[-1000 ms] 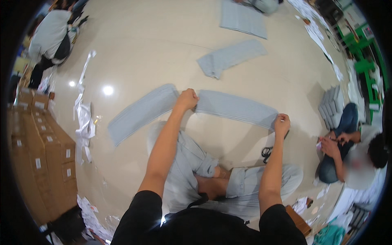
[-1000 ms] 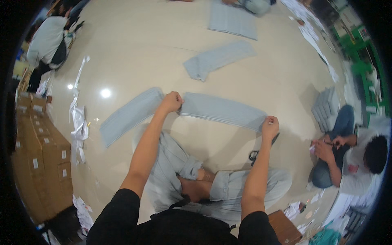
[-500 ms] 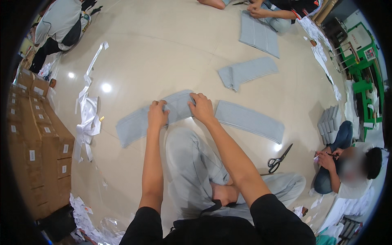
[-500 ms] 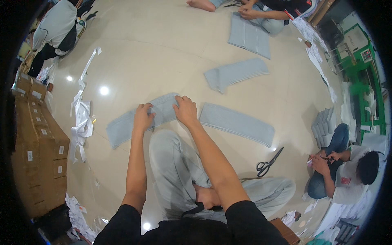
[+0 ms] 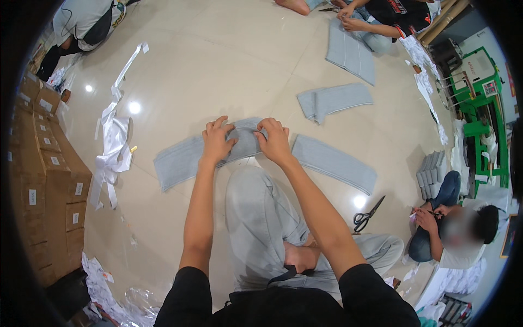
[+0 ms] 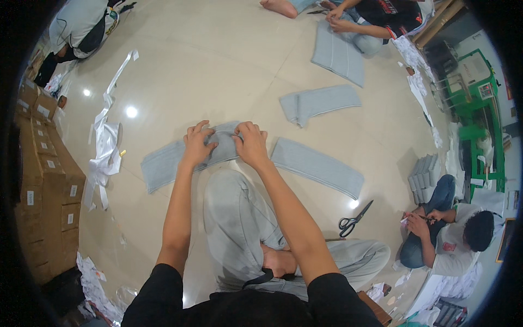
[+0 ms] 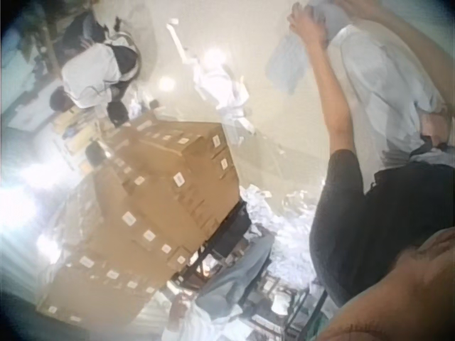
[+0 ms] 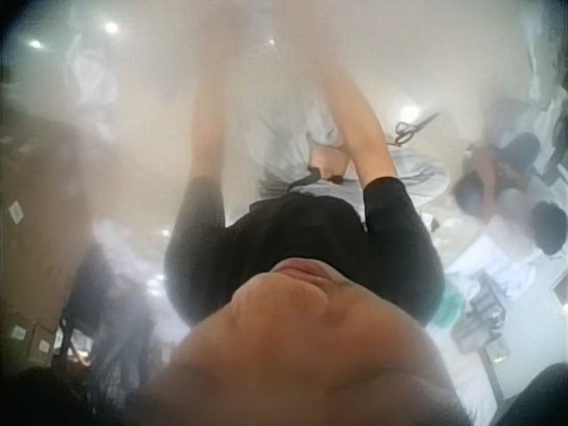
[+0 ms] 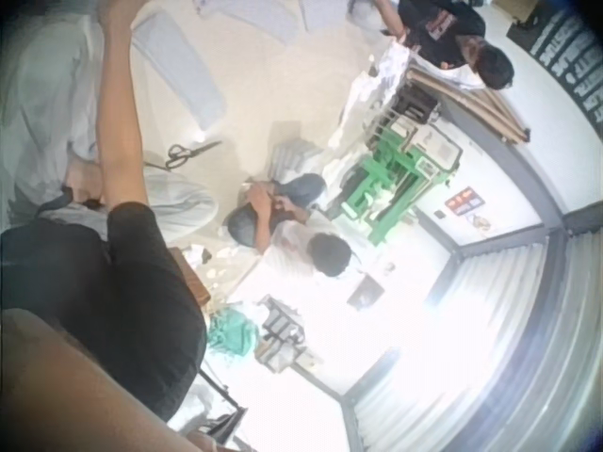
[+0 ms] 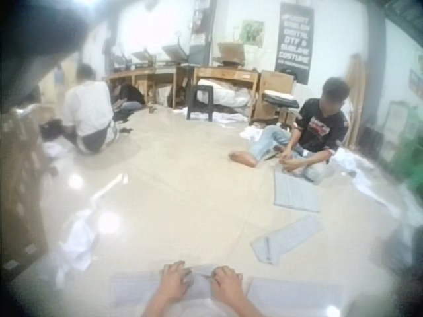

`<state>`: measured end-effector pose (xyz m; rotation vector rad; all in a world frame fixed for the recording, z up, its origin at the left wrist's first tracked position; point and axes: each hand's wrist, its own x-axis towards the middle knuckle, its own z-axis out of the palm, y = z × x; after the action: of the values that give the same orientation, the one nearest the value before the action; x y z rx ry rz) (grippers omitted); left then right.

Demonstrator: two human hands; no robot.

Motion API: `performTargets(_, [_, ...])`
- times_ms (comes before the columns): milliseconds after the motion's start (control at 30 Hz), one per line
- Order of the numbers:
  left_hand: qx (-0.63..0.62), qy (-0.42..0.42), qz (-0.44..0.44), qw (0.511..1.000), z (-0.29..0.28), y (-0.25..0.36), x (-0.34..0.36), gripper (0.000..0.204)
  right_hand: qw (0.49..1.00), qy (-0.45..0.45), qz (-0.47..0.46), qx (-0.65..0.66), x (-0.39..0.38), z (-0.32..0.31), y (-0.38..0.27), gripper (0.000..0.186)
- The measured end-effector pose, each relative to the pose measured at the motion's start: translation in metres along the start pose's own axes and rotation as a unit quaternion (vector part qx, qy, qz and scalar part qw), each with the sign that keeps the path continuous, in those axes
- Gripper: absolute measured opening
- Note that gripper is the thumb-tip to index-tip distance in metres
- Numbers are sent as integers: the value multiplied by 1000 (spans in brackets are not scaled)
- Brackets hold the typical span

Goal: The person sits on the floor and uses scissors to cut threads and trim the edges of folded gray fabric pieces. They repeatedly align the fabric layers and make precise cuts to separate or finish the material.

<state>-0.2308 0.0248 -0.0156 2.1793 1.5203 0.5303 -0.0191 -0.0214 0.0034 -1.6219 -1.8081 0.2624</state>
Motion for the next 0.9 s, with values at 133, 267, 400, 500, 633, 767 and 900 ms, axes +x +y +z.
performTargets(133, [-87, -48, 2, 995, -19, -12, 10, 42, 961, -29, 57, 270, 7, -20, -2, 10])
performTargets(267, [-145, -169, -20, 975, -49, -35, -4, 40, 926, -18, 144, 349, 13, -83, -9, 10])
performTargets(400, [-57, -298, -21, 953, -70, -66, -13, 38, 914, 16, 192, 357, 10, -177, -7, 13])
performTargets(500, [-136, -286, -19, 949, -75, -38, -12, 29, 931, 74, 214, 285, -26, -236, 27, 14])
performTargets(633, [-307, -209, -21, 928, -60, 60, 15, 20, 898, 222, 263, 273, -98, -301, 99, 16])
performTargets(767, [-501, -146, -38, 852, 13, 148, 46, 25, 876, 239, 368, 198, -182, -322, 184, 15])
performTargets(900, [-242, -10, 102, 965, 110, 192, 49, 25, 853, 295, 416, 113, -246, -284, 265, 17])
